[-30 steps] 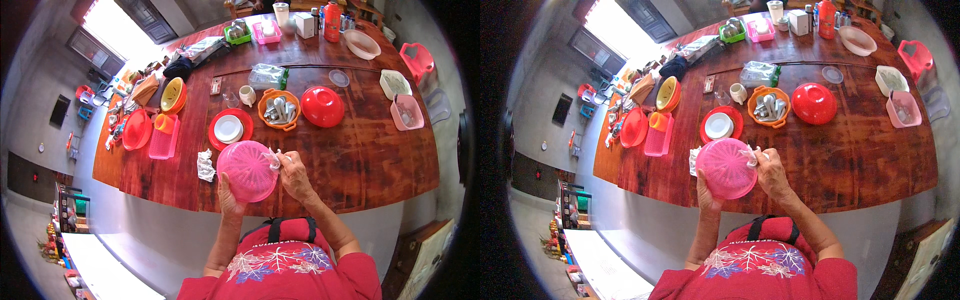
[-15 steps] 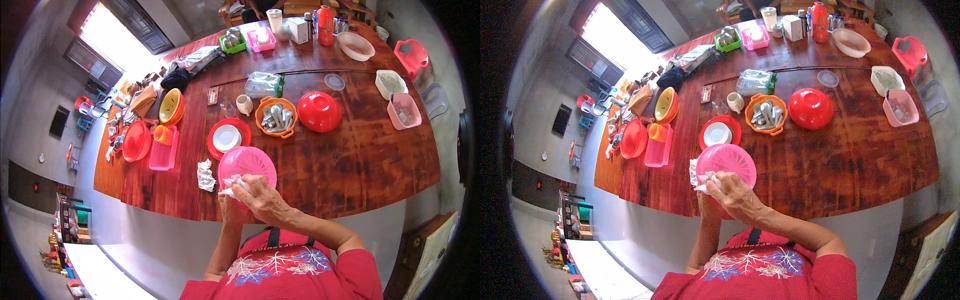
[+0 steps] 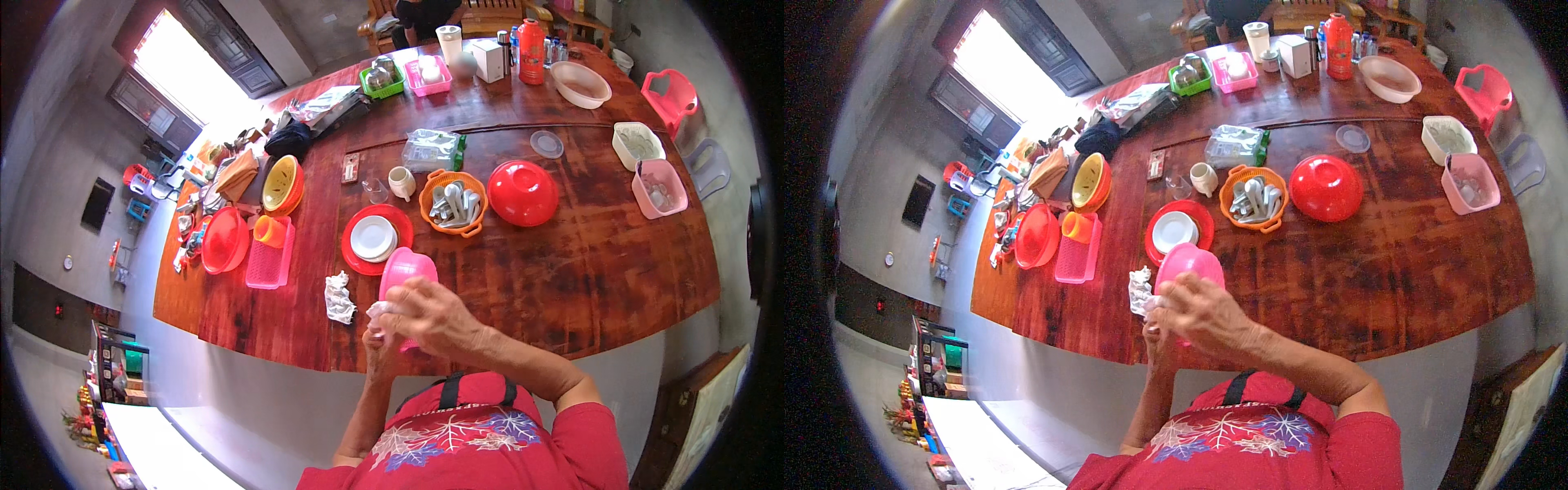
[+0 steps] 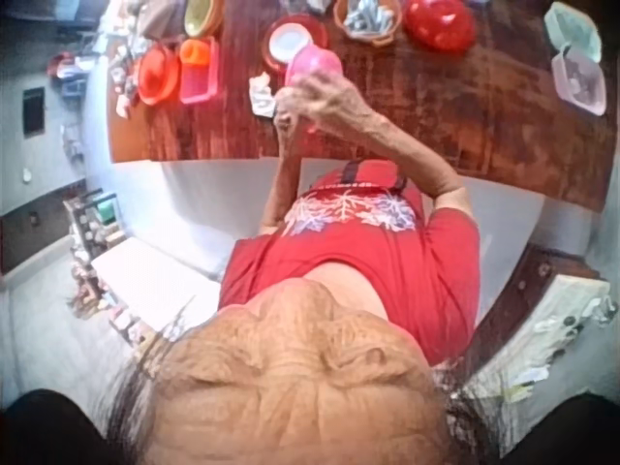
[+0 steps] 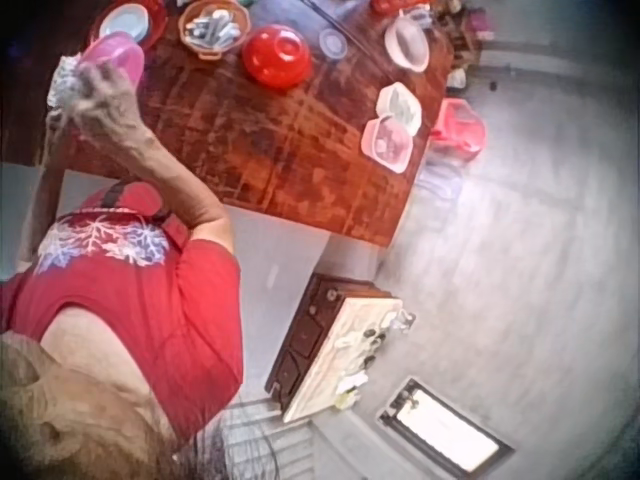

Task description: The person wipes several plastic and ceramic items on a wooden table using a white cloth. They wipe a red bowl, a pink strainer, a white mug, and two white plates, handling each item one at a time and wiping both sides before placing them back on the table.

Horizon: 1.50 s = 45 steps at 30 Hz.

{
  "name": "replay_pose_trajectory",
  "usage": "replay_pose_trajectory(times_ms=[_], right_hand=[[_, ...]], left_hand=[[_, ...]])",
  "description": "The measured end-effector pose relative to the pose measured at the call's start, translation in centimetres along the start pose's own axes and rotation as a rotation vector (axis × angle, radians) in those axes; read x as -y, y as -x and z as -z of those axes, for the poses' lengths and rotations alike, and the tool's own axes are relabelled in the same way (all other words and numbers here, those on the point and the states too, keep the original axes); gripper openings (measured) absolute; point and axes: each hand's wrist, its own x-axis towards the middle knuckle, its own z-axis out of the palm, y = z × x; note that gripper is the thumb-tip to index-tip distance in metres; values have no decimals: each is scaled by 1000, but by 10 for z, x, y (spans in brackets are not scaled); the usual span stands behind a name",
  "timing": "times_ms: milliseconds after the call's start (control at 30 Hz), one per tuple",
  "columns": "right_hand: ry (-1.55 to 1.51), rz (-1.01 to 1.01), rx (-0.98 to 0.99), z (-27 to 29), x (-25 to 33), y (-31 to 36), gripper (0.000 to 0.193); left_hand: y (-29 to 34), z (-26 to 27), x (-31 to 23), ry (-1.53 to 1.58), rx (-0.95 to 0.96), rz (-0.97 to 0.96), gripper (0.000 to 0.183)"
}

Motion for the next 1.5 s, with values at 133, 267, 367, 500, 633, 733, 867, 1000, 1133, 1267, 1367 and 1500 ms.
replay_pose_trajectory(times_ms=[133, 267, 367, 500, 633, 733, 867, 1000, 1133, 1267, 1367, 1500], right_hand=[[-276, -75, -57, 13, -33, -11, 23], [-478, -314, -12, 13, -65, -3, 20], [-926, -442, 159, 16, -86, 8, 26], [-1226, -575, 386, 4, -98, 26, 30], [-631, -200, 380, -3, -84, 20, 26], [-546, -129, 317, -13, -78, 20, 28], [-345, -163, 45, -26, -46, 20, 32], [-211, 7, 19, -29, -26, 25, 35], [-329, -106, -65, -18, -42, 6, 30], [-432, -283, -82, -18, -67, -7, 21], [-446, -415, -29, -17, -77, -8, 20], [-140, -127, -93, -29, -29, 4, 22]], left_hand=[[7, 0, -3, -36, 103, 74, 25], [15, 2, -1, -51, 176, 184, 25], [23, 5, 1, -38, 228, 186, 25], [23, 6, 6, -38, 267, 316, 30], [24, 5, 10, -125, 252, 468, 43], [10, 4, -2, -222, 307, 549, 46], [-2, 2, 0, -259, 172, 356, 44], [1, 9, 9, -307, 106, 134, 37], [8, -4, -1, -336, 50, 173, 22], [13, -1, -1, -518, 75, 126, 20], [15, -3, -1, -539, 66, 101, 21], [13, 2, 8, -312, -41, 136, 14]])
